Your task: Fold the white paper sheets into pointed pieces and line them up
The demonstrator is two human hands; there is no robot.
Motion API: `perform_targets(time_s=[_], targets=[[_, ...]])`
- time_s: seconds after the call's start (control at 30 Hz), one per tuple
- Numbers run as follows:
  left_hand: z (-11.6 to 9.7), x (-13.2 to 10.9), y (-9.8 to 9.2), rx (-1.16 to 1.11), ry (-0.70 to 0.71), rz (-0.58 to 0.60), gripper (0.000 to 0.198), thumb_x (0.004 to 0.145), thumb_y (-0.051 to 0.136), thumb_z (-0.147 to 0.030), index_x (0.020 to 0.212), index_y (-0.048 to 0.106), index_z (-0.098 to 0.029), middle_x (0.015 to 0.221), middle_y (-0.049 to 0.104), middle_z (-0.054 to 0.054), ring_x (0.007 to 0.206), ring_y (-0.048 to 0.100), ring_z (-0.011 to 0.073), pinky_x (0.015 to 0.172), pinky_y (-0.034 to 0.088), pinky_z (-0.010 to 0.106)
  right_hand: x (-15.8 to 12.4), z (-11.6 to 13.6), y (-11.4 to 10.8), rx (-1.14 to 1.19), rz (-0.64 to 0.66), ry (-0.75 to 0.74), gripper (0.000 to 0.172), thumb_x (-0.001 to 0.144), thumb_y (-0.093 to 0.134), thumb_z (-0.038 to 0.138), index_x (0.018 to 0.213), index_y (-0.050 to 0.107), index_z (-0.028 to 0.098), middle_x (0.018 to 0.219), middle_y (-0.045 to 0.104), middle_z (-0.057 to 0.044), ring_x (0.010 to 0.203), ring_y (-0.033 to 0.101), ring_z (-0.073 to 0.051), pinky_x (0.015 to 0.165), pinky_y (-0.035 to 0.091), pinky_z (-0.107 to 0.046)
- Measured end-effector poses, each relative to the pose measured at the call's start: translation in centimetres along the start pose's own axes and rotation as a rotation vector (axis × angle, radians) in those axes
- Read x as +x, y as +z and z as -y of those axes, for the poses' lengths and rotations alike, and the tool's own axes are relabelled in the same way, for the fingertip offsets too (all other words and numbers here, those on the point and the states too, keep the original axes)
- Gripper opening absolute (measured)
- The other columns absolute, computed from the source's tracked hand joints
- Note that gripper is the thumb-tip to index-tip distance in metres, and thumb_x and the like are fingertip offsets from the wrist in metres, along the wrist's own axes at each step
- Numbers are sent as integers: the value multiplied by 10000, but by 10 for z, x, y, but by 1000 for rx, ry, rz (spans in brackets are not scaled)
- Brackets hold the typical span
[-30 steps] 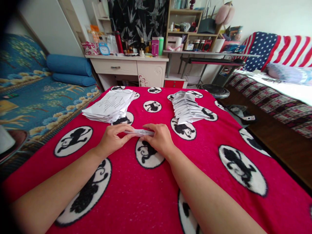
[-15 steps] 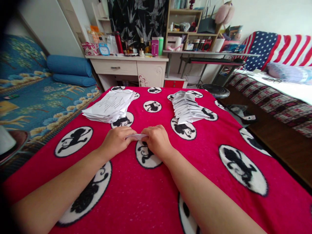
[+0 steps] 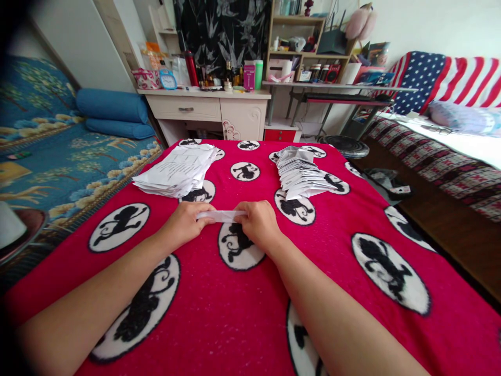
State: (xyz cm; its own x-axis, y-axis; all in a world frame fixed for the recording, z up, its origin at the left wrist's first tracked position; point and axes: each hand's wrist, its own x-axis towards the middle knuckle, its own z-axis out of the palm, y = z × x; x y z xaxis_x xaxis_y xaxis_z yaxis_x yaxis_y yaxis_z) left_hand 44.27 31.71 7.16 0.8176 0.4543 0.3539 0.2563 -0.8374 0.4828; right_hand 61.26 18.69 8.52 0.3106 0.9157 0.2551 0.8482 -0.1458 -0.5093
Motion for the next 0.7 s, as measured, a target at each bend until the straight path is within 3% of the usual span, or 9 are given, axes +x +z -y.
perform_targets(time_s=[0.23, 0.33, 0.47, 0.57, 0.7], targets=[[1, 1, -3, -46, -102, -66, 98, 730, 701, -270, 779, 741, -195, 679, 710, 15, 597, 603, 147, 585, 408, 257, -1, -3, 1, 130, -69, 96, 70, 730, 668, 218, 770, 724, 225, 597, 651, 14, 535, 550, -128, 520, 339, -239], [-5, 1, -4, -224, -242, -55, 119, 710, 713, -287, 756, 730, -178, 619, 685, 7, 541, 573, 132, 549, 401, 245, 0, -5, 3, 452, -136, 140, 113, 715, 706, 269, 795, 689, 191, 628, 646, 10, 548, 554, -125, 535, 390, -237], [-21, 0, 0, -735, -475, -15, 239, 719, 711, -375, 747, 686, -138, 650, 683, 27, 509, 537, 101, 516, 401, 217, 1, 3, 6, 1022, -240, 200, 443, 676, 765, 381, 1031, 583, 189, 680, 639, 30, 598, 589, -124, 598, 472, -249], [-33, -1, 3, -996, -536, 18, 342, 689, 741, -451, 779, 670, -128, 698, 673, 32, 519, 511, 75, 509, 381, 195, -2, 16, 9, 1113, -150, 182, 397, 654, 783, 427, 906, 598, 182, 692, 651, 16, 593, 587, -116, 583, 470, -237], [-40, -1, 2, -1099, -570, 64, 414, 618, 791, -495, 737, 641, -128, 641, 611, -8, 523, 488, 59, 506, 352, 182, -8, 31, 16, 1066, -58, 102, 316, 705, 739, 466, 715, 589, 187, 658, 659, -4, 593, 600, -131, 539, 447, -234]])
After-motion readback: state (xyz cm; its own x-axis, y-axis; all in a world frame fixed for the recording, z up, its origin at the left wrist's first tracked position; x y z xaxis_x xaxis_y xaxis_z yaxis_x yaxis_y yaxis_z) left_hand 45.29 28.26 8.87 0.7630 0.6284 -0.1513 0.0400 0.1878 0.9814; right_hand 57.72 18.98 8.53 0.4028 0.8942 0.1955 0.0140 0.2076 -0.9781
